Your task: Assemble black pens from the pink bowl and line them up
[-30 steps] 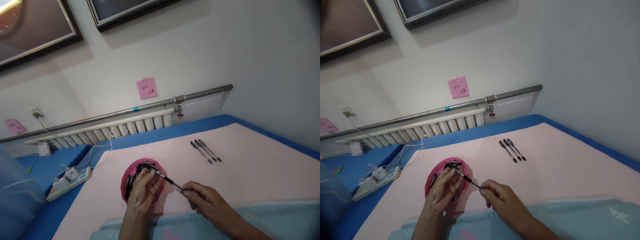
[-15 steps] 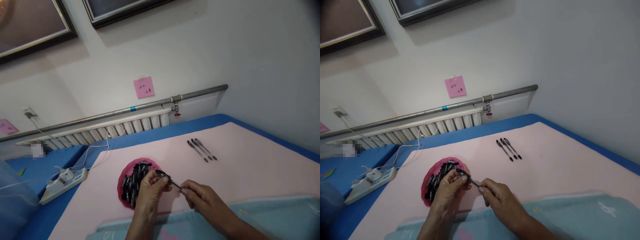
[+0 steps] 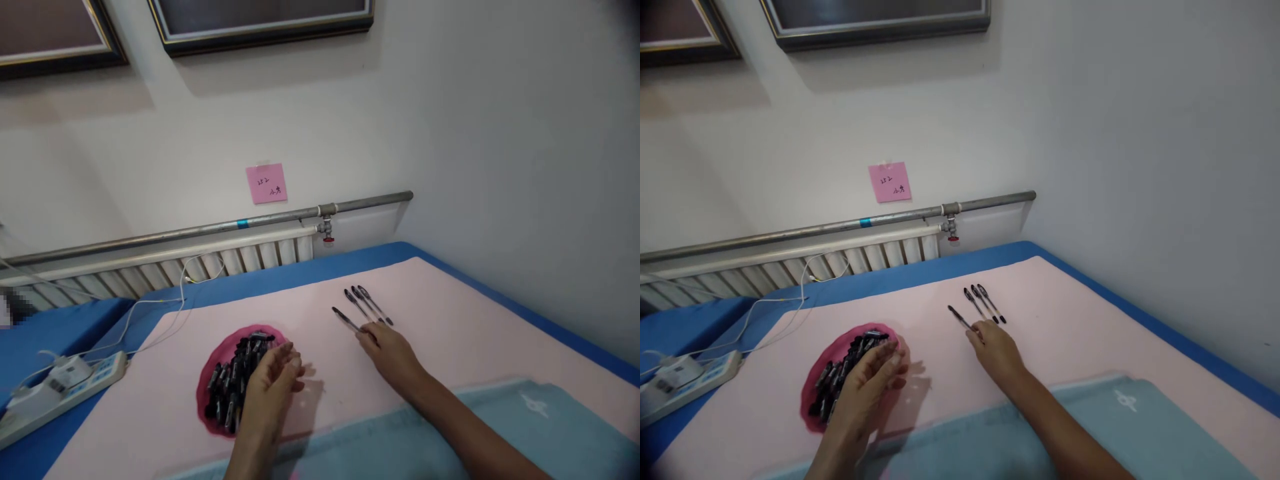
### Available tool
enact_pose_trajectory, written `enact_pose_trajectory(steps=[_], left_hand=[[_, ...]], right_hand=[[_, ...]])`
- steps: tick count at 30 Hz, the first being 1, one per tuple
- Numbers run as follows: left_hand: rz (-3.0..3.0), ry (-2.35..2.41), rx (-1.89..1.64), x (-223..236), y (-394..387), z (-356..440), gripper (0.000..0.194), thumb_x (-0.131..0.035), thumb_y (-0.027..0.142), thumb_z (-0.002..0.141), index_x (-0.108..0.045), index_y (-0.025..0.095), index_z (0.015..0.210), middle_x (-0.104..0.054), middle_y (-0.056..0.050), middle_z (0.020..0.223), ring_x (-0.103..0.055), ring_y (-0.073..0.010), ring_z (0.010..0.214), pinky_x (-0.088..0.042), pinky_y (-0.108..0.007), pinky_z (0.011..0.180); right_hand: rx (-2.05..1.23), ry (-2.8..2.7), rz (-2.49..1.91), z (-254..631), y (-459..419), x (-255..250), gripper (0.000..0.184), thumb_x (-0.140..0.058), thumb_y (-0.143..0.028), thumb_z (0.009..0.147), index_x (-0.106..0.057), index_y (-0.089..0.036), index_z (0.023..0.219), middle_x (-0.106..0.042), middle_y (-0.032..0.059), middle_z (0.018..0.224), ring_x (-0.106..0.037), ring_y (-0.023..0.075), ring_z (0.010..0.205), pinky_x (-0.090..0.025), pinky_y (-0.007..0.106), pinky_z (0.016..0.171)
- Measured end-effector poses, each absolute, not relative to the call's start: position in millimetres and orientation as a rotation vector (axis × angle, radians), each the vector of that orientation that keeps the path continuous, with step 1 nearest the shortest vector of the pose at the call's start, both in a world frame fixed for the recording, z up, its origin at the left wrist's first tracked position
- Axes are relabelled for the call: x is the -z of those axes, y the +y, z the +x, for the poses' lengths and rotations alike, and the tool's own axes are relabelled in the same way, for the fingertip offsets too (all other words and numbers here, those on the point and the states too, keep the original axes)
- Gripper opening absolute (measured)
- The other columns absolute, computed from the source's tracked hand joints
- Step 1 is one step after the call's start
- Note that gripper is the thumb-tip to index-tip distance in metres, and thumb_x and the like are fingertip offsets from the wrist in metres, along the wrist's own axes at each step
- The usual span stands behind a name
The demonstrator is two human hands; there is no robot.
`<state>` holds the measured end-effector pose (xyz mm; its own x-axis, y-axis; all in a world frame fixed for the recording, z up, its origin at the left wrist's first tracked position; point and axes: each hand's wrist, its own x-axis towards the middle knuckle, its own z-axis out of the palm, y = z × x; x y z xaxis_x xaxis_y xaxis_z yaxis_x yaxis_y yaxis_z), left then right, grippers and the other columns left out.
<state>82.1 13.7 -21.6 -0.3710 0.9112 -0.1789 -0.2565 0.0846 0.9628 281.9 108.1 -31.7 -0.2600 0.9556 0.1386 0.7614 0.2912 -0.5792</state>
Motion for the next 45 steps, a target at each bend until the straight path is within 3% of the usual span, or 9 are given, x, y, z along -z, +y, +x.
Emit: enact_pose_trajectory(steps=[5, 13, 22, 29, 34, 38, 45], left_hand=[[0.743, 1.397, -1.436, 20.0, 10.9, 80.4, 0.049, -0.073, 0.042, 0.059, -0.064, 0.013, 0.097, -0.065, -0.012, 0.098, -0.064, -0.0177, 0.071, -0.048, -0.026, 0.058], [0.773, 1.454, -1.517, 15.9, 7.1, 85.5, 0.045, -0.071, 0.043, 0.059, -0.066, 0.012, 0.091, -0.067, -0.011, 0.087, -0.062, -0.0167, 0.067, -0.046, -0.025, 0.054], [0.610, 1.424, -1.548, 2.8, 2.6, 61.2, 0.039, -0.074, 0.034, 0.059, -0.065, 0.017, 0.093, -0.066, -0.003, 0.079, -0.060, -0.0105, 0.061, -0.047, -0.020, 0.055], [0.753, 1.669, -1.650, 2.6, 0.5, 25.2, 0.033, -0.064, 0.038, 0.065, -0.063, 0.015, 0.088, -0.066, -0.003, 0.082, -0.059, -0.0126, 0.066, -0.047, -0.024, 0.058], [1.103, 2.065, -1.250, 9.3, -2.9, 10.3, 0.019, -0.051, 0.032, 0.075, -0.061, 0.017, 0.080, -0.062, -0.001, 0.068, -0.056, -0.0132, 0.060, -0.043, -0.026, 0.058], [1.398, 2.350, -0.764, 10.3, 0.1, 14.6, 0.014, -0.049, 0.022, 0.076, -0.062, 0.017, 0.075, -0.067, -0.005, 0.078, -0.060, -0.0180, 0.075, -0.041, -0.029, 0.067], [1.471, 2.573, -0.241, 13.6, 10.5, 33.4, 0.022, -0.049, 0.029, 0.077, -0.062, 0.014, 0.087, -0.067, -0.013, 0.094, -0.061, -0.0253, 0.086, -0.039, -0.033, 0.069]], right_hand=[[-0.387, -2.207, -1.700, 291.4, 112.8, 44.1, 0.015, -0.049, -0.012, 0.083, -0.062, -0.015, 0.090, -0.062, 0.0099, 0.091, -0.058, 0.0203, 0.082, -0.040, 0.029, 0.071], [-0.291, -2.340, -1.842, 293.2, 122.4, 46.2, 0.026, -0.053, -0.029, 0.089, -0.055, -0.017, 0.112, -0.059, 0.0064, 0.112, -0.061, 0.0196, 0.092, -0.051, 0.040, 0.077], [-0.213, -2.343, -1.962, 286.8, 139.3, 47.7, 0.028, -0.053, -0.028, 0.089, -0.054, -0.017, 0.114, -0.058, 0.0071, 0.114, -0.060, 0.0201, 0.093, -0.051, 0.040, 0.078], [-0.214, -2.339, -1.950, 284.1, 143.9, 42.7, 0.024, -0.051, -0.030, 0.090, -0.056, -0.015, 0.108, -0.062, 0.0061, 0.105, -0.062, 0.0183, 0.086, -0.051, 0.038, 0.075], [-0.219, -2.355, -1.817, 283.1, 127.3, 39.6, 0.022, -0.036, -0.025, 0.091, -0.055, -0.015, 0.083, -0.065, 0.0109, 0.073, -0.063, 0.0256, 0.071, -0.037, 0.030, 0.054], [-0.327, -2.411, -1.639, 277.9, 104.1, 40.9, 0.023, -0.036, -0.028, 0.088, -0.042, -0.022, 0.066, -0.059, 0.0043, 0.060, -0.058, 0.0213, 0.056, -0.028, 0.026, 0.048], [-0.531, -2.460, -1.405, 262.9, 80.6, 43.3, 0.024, -0.038, -0.027, 0.084, -0.035, -0.023, 0.061, -0.052, -0.0003, 0.054, -0.051, 0.0174, 0.050, -0.025, 0.026, 0.047]])
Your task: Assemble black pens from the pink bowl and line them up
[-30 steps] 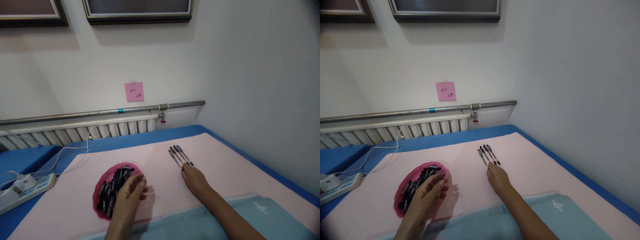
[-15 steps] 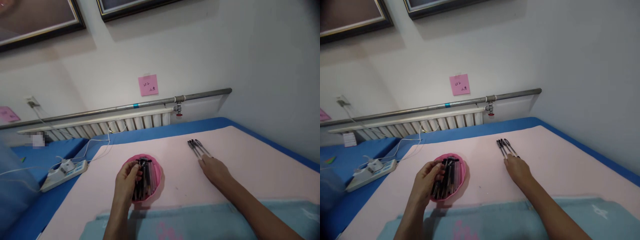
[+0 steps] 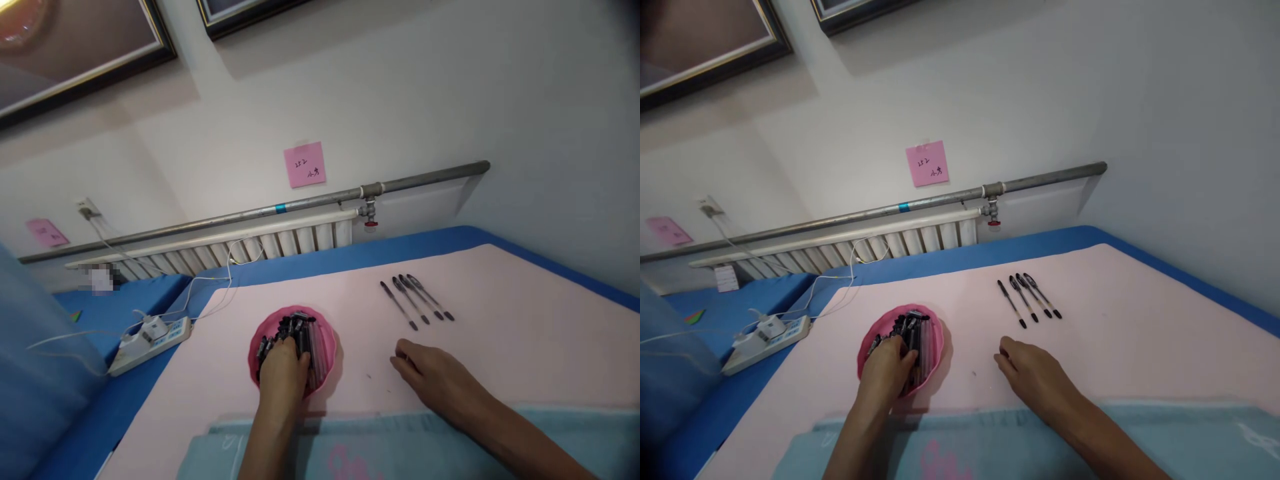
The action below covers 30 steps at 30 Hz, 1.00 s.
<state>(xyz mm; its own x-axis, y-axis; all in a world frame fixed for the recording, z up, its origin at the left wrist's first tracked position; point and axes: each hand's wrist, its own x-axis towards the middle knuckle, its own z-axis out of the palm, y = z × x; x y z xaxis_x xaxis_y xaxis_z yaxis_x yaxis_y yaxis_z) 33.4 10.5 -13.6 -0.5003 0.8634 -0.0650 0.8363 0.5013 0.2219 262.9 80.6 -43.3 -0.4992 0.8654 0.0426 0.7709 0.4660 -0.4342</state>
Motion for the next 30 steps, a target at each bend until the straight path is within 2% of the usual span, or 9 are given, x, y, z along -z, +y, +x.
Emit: enact_pose_trajectory(steps=[7, 10, 13, 20, 25, 27, 30], left_hand=[[1.424, 2.600, -0.276, 8.0, 8.1, 30.5, 0.020, -0.044, 0.022, 0.077, -0.063, 0.014, 0.077, -0.069, -0.013, 0.083, -0.062, -0.0239, 0.080, -0.037, -0.031, 0.064], [1.433, 2.569, -0.529, 5.7, 5.7, 40.0, 0.023, -0.040, 0.027, 0.082, -0.060, 0.017, 0.078, -0.069, -0.008, 0.080, -0.062, -0.0198, 0.076, -0.036, -0.028, 0.062], [1.508, 2.441, -0.758, 7.5, 3.2, 59.4, 0.019, -0.043, 0.029, 0.082, -0.057, 0.019, 0.075, -0.067, -0.005, 0.075, -0.061, -0.0167, 0.069, -0.036, -0.026, 0.060], [1.473, 2.565, -0.799, 6.2, -2.4, 62.3, 0.019, -0.039, 0.024, 0.082, -0.057, 0.018, 0.077, -0.065, -0.009, 0.078, -0.060, -0.0216, 0.075, -0.037, -0.030, 0.064], [1.198, 2.214, -1.283, -2.0, -4.3, 53.8, 0.024, -0.046, 0.040, 0.080, -0.056, 0.019, 0.073, -0.062, -0.002, 0.069, -0.056, -0.0163, 0.065, -0.039, -0.026, 0.060], [1.132, 1.980, -1.379, -0.3, -5.2, 67.3, 0.027, -0.046, 0.043, 0.080, -0.055, 0.019, 0.072, -0.060, 0.001, 0.063, -0.054, -0.0134, 0.059, -0.039, -0.024, 0.056], [1.288, 1.819, -1.316, 7.9, -7.4, 99.5, 0.023, -0.047, 0.037, 0.081, -0.057, 0.017, 0.074, -0.062, -0.001, 0.069, -0.055, -0.0126, 0.063, -0.041, -0.023, 0.058]], right_hand=[[-0.632, -2.406, -1.366, 261.7, 79.1, 34.6, 0.025, -0.038, -0.027, 0.083, -0.038, -0.023, 0.059, -0.051, -0.0001, 0.053, -0.048, 0.0172, 0.048, -0.027, 0.027, 0.046], [-0.753, -2.326, -1.302, 255.3, 70.6, 25.7, 0.023, -0.038, -0.029, 0.084, -0.048, -0.022, 0.064, -0.055, 0.0001, 0.058, -0.052, 0.0168, 0.054, -0.034, 0.026, 0.050], [-1.070, -2.142, -1.183, 245.5, 57.8, 20.1, 0.021, -0.042, -0.030, 0.081, -0.055, -0.021, 0.068, -0.052, -0.0021, 0.056, -0.049, 0.0147, 0.053, -0.037, 0.024, 0.050], [-1.180, -2.119, -1.102, 239.2, 50.1, 24.6, 0.018, -0.046, -0.028, 0.079, -0.055, -0.021, 0.065, -0.046, -0.0036, 0.056, -0.044, 0.0130, 0.054, -0.034, 0.024, 0.052], [-1.417, -1.960, -1.158, 238.5, 51.5, 28.0, 0.016, -0.048, -0.029, 0.076, -0.056, -0.020, 0.066, -0.044, -0.0043, 0.054, -0.042, 0.0107, 0.049, -0.032, 0.022, 0.045], [-1.611, -1.817, -1.127, 235.5, 48.6, 28.1, 0.015, -0.050, -0.033, 0.075, -0.057, -0.020, 0.073, -0.043, -0.0058, 0.052, -0.038, 0.0087, 0.043, -0.029, 0.021, 0.041], [-1.823, -1.487, -1.075, 231.0, 43.0, 26.3, 0.028, -0.055, -0.041, 0.072, -0.056, -0.020, 0.091, -0.044, -0.0074, 0.052, -0.033, 0.0068, 0.037, -0.022, 0.020, 0.036]])
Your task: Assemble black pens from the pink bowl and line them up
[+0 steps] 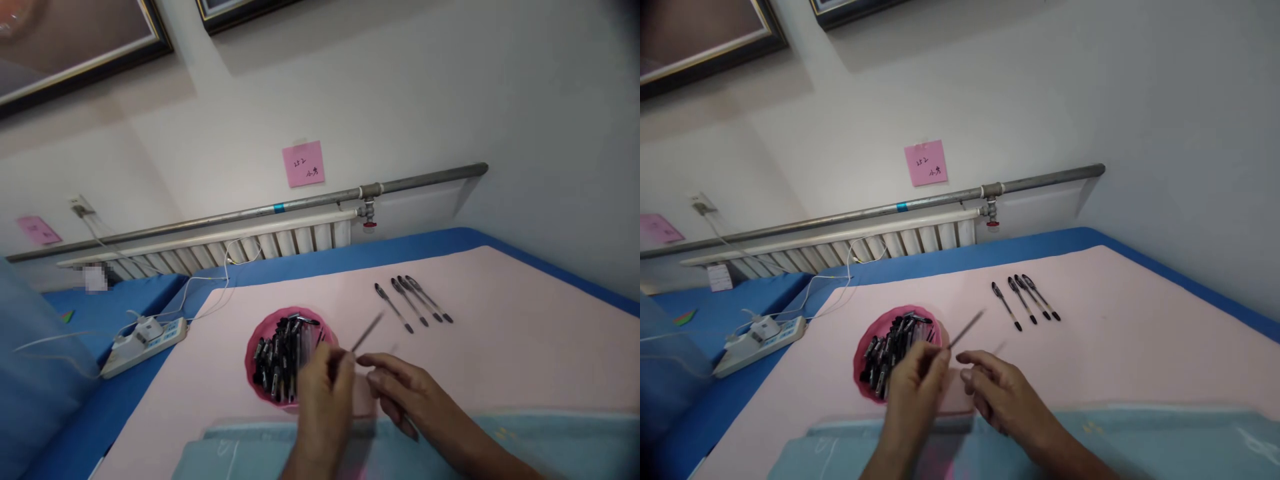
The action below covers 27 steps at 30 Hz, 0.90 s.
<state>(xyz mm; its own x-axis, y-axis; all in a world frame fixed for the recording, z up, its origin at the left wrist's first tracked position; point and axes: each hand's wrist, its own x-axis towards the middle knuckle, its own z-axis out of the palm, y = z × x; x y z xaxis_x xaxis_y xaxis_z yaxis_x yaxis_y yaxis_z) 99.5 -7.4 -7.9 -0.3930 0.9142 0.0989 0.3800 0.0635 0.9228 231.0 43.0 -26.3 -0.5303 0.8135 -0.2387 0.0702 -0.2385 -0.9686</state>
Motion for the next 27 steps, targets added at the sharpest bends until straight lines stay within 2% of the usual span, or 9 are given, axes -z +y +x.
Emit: enact_pose_trajectory(steps=[2, 6, 8, 11, 14, 16, 22, 27], left_hand=[[1.402, 1.805, -1.248, 13.5, -8.4, 117.3, 0.023, -0.044, 0.033, 0.083, -0.059, 0.017, 0.077, -0.063, -0.003, 0.072, -0.056, -0.0133, 0.066, -0.043, -0.024, 0.061], [1.555, 1.827, -1.176, 13.3, -6.3, 113.5, 0.022, -0.044, 0.034, 0.084, -0.060, 0.019, 0.082, -0.065, -0.005, 0.076, -0.057, -0.0143, 0.068, -0.044, -0.025, 0.062], [1.557, 1.987, -1.189, 9.2, -3.2, 92.1, 0.023, -0.041, 0.031, 0.085, -0.060, 0.019, 0.084, -0.065, -0.005, 0.080, -0.058, -0.0151, 0.071, -0.044, -0.026, 0.065], [1.421, 2.456, -1.000, 6.9, 3.1, 55.1, 0.022, -0.041, 0.022, 0.083, -0.061, 0.017, 0.088, -0.065, -0.009, 0.093, -0.058, -0.0205, 0.088, -0.041, -0.033, 0.080], [1.415, 2.594, -0.592, 11.1, 8.0, 33.4, 0.021, -0.045, 0.023, 0.080, -0.063, 0.014, 0.086, -0.064, -0.013, 0.095, -0.056, -0.0246, 0.094, -0.040, -0.035, 0.082], [1.415, 2.601, -0.443, 14.0, 9.5, 29.8, 0.020, -0.048, 0.026, 0.078, -0.063, 0.014, 0.082, -0.064, -0.013, 0.095, -0.056, -0.0257, 0.094, -0.040, -0.035, 0.081], [1.424, 2.622, -0.265, 12.3, 10.3, 35.1, 0.028, -0.050, 0.031, 0.076, -0.065, 0.011, 0.087, -0.064, -0.016, 0.099, -0.058, -0.0273, 0.094, -0.040, -0.035, 0.078], [1.430, 2.602, -0.218, 10.4, 10.4, 34.6, 0.029, -0.043, 0.026, 0.080, -0.066, 0.010, 0.087, -0.065, -0.017, 0.098, -0.060, -0.0272, 0.092, -0.041, -0.036, 0.077]], right_hand=[[-1.867, -1.281, -1.059, 229.5, 40.3, 24.1, 0.034, -0.058, -0.046, 0.070, -0.057, -0.020, 0.092, -0.043, -0.0080, 0.051, -0.031, 0.0061, 0.037, -0.019, 0.019, 0.037], [-1.845, -1.110, -1.073, 231.0, 41.0, 18.0, 0.027, -0.064, -0.046, 0.067, -0.053, -0.021, 0.067, -0.040, -0.0086, 0.048, -0.031, 0.0054, 0.039, -0.021, 0.018, 0.040], [-1.806, -1.079, -1.106, 233.1, 43.8, 14.3, 0.028, -0.064, -0.044, 0.067, -0.048, -0.021, 0.061, -0.041, -0.0081, 0.050, -0.031, 0.0052, 0.039, -0.021, 0.019, 0.039], [-1.793, -1.106, -1.160, 236.3, 47.6, 9.9, 0.027, -0.061, -0.043, 0.070, -0.046, -0.022, 0.061, -0.039, -0.0085, 0.046, -0.031, 0.0056, 0.038, -0.021, 0.019, 0.038], [-1.775, -1.185, -1.160, 237.8, 48.0, 8.8, 0.028, -0.058, -0.045, 0.072, -0.046, -0.022, 0.061, -0.039, -0.0084, 0.044, -0.031, 0.0062, 0.038, -0.021, 0.019, 0.037], [-1.754, -1.243, -1.144, 237.6, 46.9, 10.2, 0.028, -0.056, -0.046, 0.073, -0.046, -0.022, 0.062, -0.039, -0.0086, 0.043, -0.030, 0.0064, 0.037, -0.021, 0.020, 0.036], [-1.694, -1.356, -1.137, 237.5, 44.6, 15.7, 0.031, -0.051, -0.047, 0.077, -0.045, -0.022, 0.061, -0.037, -0.0089, 0.043, -0.032, 0.0070, 0.036, -0.021, 0.020, 0.036], [-1.681, -1.385, -1.125, 238.1, 44.4, 15.4, 0.028, -0.051, -0.045, 0.077, -0.044, -0.022, 0.061, -0.037, -0.0095, 0.043, -0.031, 0.0066, 0.036, -0.022, 0.020, 0.036]])
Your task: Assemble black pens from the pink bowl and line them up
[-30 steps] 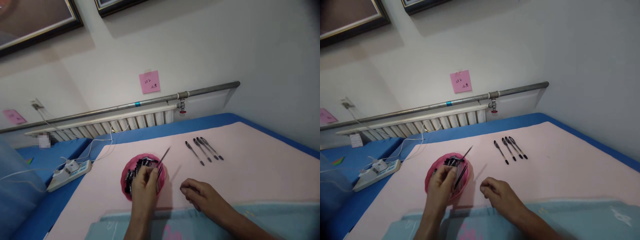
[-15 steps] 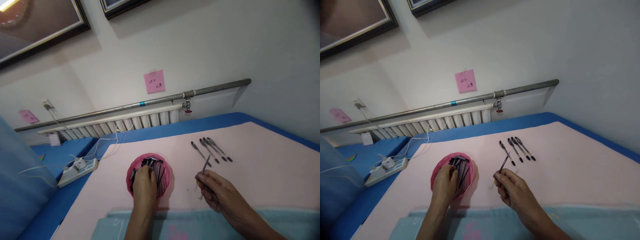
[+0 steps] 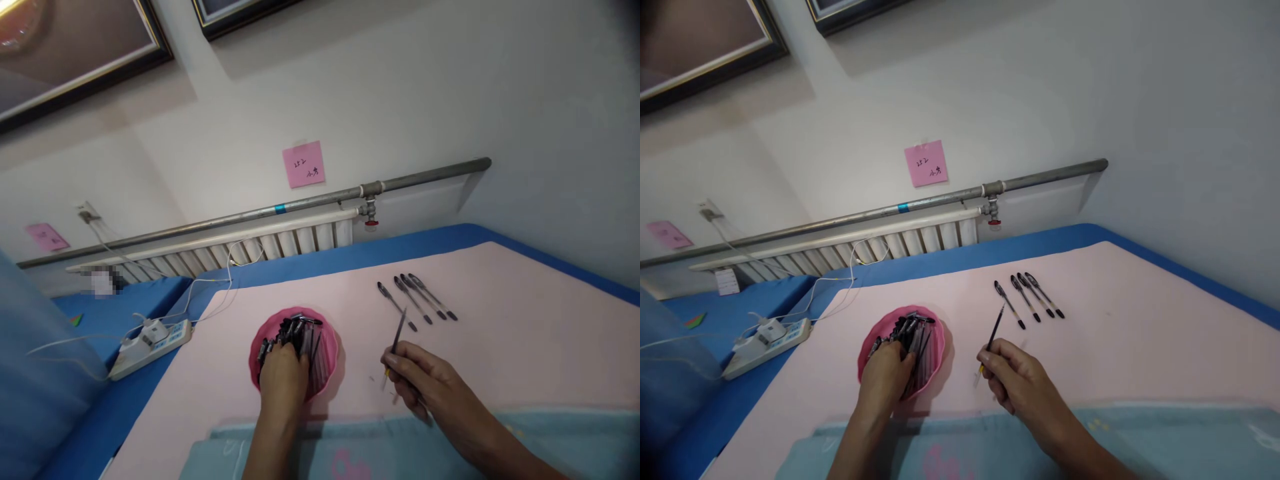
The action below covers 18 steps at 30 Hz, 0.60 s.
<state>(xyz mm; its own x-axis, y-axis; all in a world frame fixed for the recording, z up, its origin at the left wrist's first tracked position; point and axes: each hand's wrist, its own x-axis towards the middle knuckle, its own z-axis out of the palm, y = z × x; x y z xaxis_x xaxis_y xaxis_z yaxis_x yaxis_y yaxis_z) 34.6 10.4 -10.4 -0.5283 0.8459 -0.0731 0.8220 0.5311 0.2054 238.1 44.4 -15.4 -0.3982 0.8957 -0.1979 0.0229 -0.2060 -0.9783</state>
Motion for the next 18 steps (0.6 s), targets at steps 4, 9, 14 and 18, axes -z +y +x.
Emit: enact_pose_trajectory(steps=[4, 9, 14, 18], left_hand=[[1.485, 2.562, -0.348, 7.9, 7.5, 35.6, 0.028, -0.040, 0.024, 0.083, -0.066, 0.013, 0.086, -0.067, -0.013, 0.095, -0.060, -0.0236, 0.089, -0.040, -0.033, 0.076], [1.620, 2.236, -0.846, 5.6, 1.7, 53.3, 0.022, -0.042, 0.026, 0.083, -0.062, 0.017, 0.083, -0.065, -0.004, 0.073, -0.058, -0.0153, 0.066, -0.040, -0.026, 0.061], [1.840, 1.844, -1.124, 12.8, -2.6, 78.2, 0.024, -0.040, 0.027, 0.085, -0.060, 0.019, 0.095, -0.065, -0.006, 0.085, -0.059, -0.0153, 0.075, -0.045, -0.025, 0.069], [1.970, 1.650, -1.120, 17.8, -4.0, 88.3, 0.025, -0.038, 0.025, 0.086, -0.059, 0.021, 0.100, -0.064, -0.007, 0.093, -0.060, -0.0159, 0.085, -0.046, -0.026, 0.077]], right_hand=[[-1.670, -1.379, -1.128, 238.0, 45.1, 15.5, 0.029, -0.051, -0.045, 0.077, -0.045, -0.022, 0.061, -0.038, -0.0093, 0.043, -0.033, 0.0066, 0.035, -0.023, 0.020, 0.035], [-1.686, -1.169, -1.023, 240.5, 47.6, 13.2, 0.023, -0.060, -0.041, 0.072, -0.050, -0.020, 0.067, -0.051, -0.0053, 0.057, -0.038, 0.0057, 0.039, -0.025, 0.018, 0.034], [-1.620, -0.994, -0.857, 247.4, 50.0, 6.3, 0.018, -0.066, -0.034, 0.070, -0.057, -0.018, 0.071, -0.056, -0.0026, 0.063, -0.041, 0.0064, 0.043, -0.031, 0.019, 0.037], [-1.622, -0.938, -0.766, 252.8, 49.9, 1.3, 0.017, -0.068, -0.033, 0.070, -0.060, -0.018, 0.073, -0.057, -0.0016, 0.064, -0.044, 0.0074, 0.045, -0.034, 0.020, 0.041]])
